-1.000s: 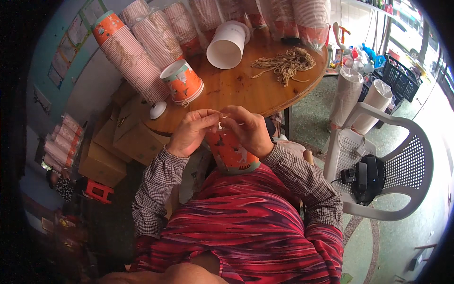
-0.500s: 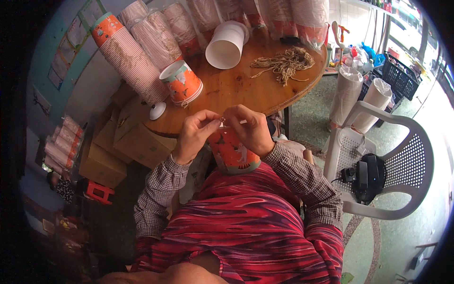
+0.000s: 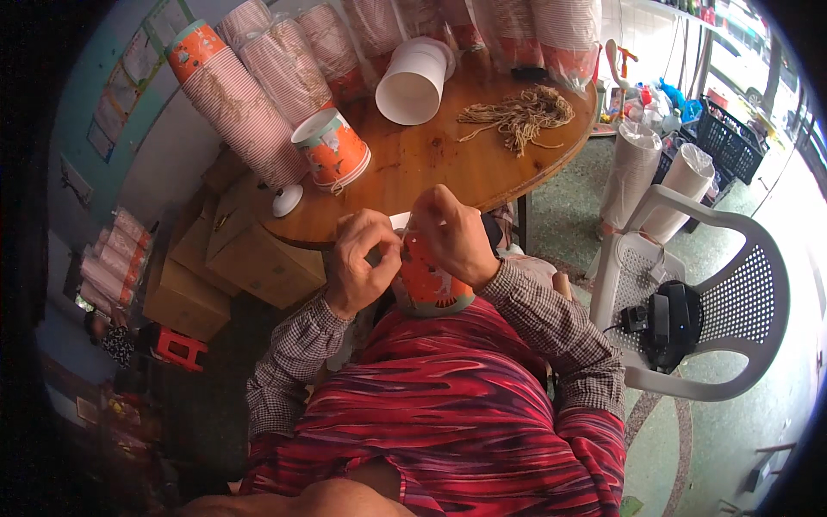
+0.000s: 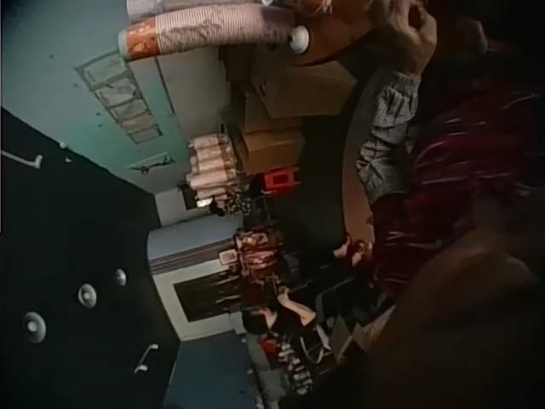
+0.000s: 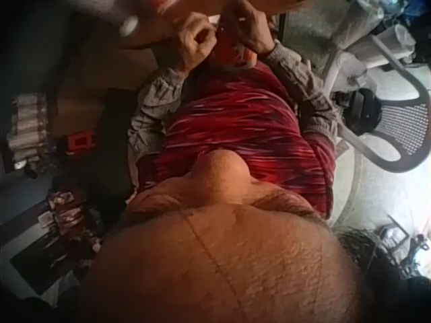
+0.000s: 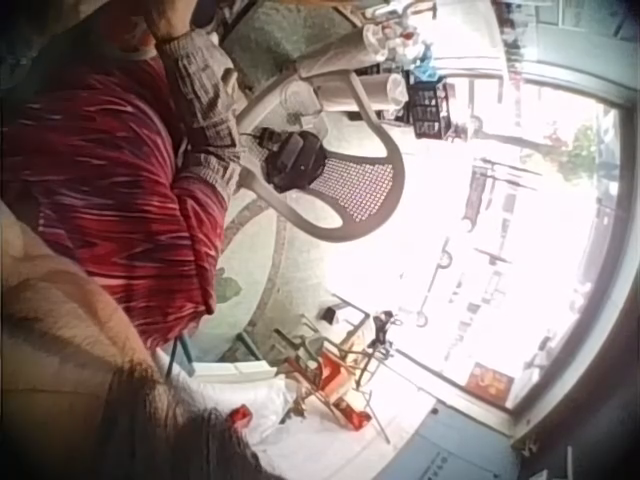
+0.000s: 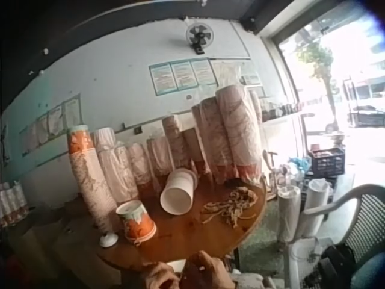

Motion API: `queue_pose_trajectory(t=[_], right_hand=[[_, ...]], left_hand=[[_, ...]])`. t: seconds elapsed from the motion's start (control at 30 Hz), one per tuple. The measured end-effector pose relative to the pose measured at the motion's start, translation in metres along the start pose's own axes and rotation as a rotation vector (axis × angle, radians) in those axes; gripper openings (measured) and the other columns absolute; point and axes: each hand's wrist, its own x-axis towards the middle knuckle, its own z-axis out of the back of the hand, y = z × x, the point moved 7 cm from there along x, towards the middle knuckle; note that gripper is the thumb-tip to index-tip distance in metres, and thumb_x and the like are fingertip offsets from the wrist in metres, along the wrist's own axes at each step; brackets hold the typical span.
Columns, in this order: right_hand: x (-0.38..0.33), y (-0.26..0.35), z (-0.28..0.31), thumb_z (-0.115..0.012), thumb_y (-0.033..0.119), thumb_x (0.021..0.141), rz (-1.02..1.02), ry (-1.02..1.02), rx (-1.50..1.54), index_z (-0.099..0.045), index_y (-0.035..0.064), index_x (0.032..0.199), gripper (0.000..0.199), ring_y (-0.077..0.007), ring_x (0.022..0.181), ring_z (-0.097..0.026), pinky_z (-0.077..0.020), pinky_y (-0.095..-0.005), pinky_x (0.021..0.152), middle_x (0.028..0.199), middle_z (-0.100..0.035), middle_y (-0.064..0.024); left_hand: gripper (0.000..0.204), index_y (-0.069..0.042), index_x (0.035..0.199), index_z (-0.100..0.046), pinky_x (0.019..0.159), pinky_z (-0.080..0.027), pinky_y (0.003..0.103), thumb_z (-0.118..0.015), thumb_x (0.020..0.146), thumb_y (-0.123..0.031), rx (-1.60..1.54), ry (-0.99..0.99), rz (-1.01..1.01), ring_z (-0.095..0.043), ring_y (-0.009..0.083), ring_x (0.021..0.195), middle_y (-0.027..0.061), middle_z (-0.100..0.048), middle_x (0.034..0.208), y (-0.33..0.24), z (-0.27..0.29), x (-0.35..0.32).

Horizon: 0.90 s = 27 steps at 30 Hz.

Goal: Attaching string handles to decorative paper buckets.

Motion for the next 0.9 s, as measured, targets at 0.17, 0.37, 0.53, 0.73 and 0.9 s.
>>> queue_pose_trajectory(t=[0.17, 0.37, 0.53, 0.73, 0.9], right_hand=[[0.001, -0.007, 0.0, -0.057, 0.006, 0.089, 0.022, -0.026, -0.036, -0.052, 0.0007, 0.093, 0.009, -0.0201, 0.07, -0.066, -0.0531, -0.0306, 0.064, 0.076, -0.064, -0.0116], [0.002, -0.002, 0.004, -0.057, 0.007, 0.09, 0.015, -0.013, 0.083, -0.054, 0.0007, 0.093, 0.008, -0.0188, 0.071, -0.066, -0.0526, -0.029, 0.064, 0.077, -0.063, -0.0122], [-0.003, 0.011, 0.0, -0.059, 0.007, 0.089, 0.097, -0.015, -0.078, -0.054, 0.001, 0.093, 0.009, -0.0218, 0.071, -0.066, -0.054, -0.0305, 0.063, 0.079, -0.063, -0.0128], [-0.004, 0.013, 0.001, -0.058, 0.005, 0.091, 0.04, 0.038, -0.103, -0.055, -0.0004, 0.099, 0.01, -0.0145, 0.08, -0.066, -0.0538, -0.0276, 0.067, 0.085, -0.066, -0.0107], [-0.004, 0.02, -0.005, -0.062, 0.002, 0.086, 0.075, 0.142, -0.107, -0.052, 0.0014, 0.11, 0.026, -0.018, 0.083, -0.068, -0.0548, -0.0285, 0.069, 0.091, -0.068, -0.0117]], left_hand=[[0.008, -0.006, 0.075, -0.054, 0.08, -0.039, 0.035, -0.06, 0.069, -0.003, -0.136, 0.041, 0.045, -0.056, 0.0242, 0.079, 0.0061, -0.053, 0.079, 0.008, -0.009, -0.007], [0.013, -0.005, 0.092, -0.059, 0.08, -0.043, 0.034, -0.062, 0.081, -0.012, -0.377, -0.005, 0.285, -0.057, 0.0224, 0.083, 0.0075, -0.06, 0.089, 0.032, -0.008, -0.012], [0.033, -0.005, 0.105, -0.064, 0.076, -0.047, 0.035, -0.076, 0.075, -0.012, -0.327, 0.001, 0.29, -0.061, 0.0225, 0.081, 0.0068, -0.064, 0.091, 0.03, -0.015, 0.0], [0.025, -0.005, 0.102, -0.066, 0.08, -0.048, 0.037, -0.069, 0.077, -0.004, 0.019, -0.077, -0.03, -0.061, 0.026, 0.084, 0.0076, -0.063, 0.088, 0.017, -0.009, -0.001], [0.021, -0.004, 0.101, -0.065, 0.088, -0.048, 0.041, -0.067, 0.08, -0.003, 0.107, -0.104, -0.027, -0.06, 0.0262, 0.084, 0.0074, -0.061, 0.089, 0.011, -0.009, -0.001]])
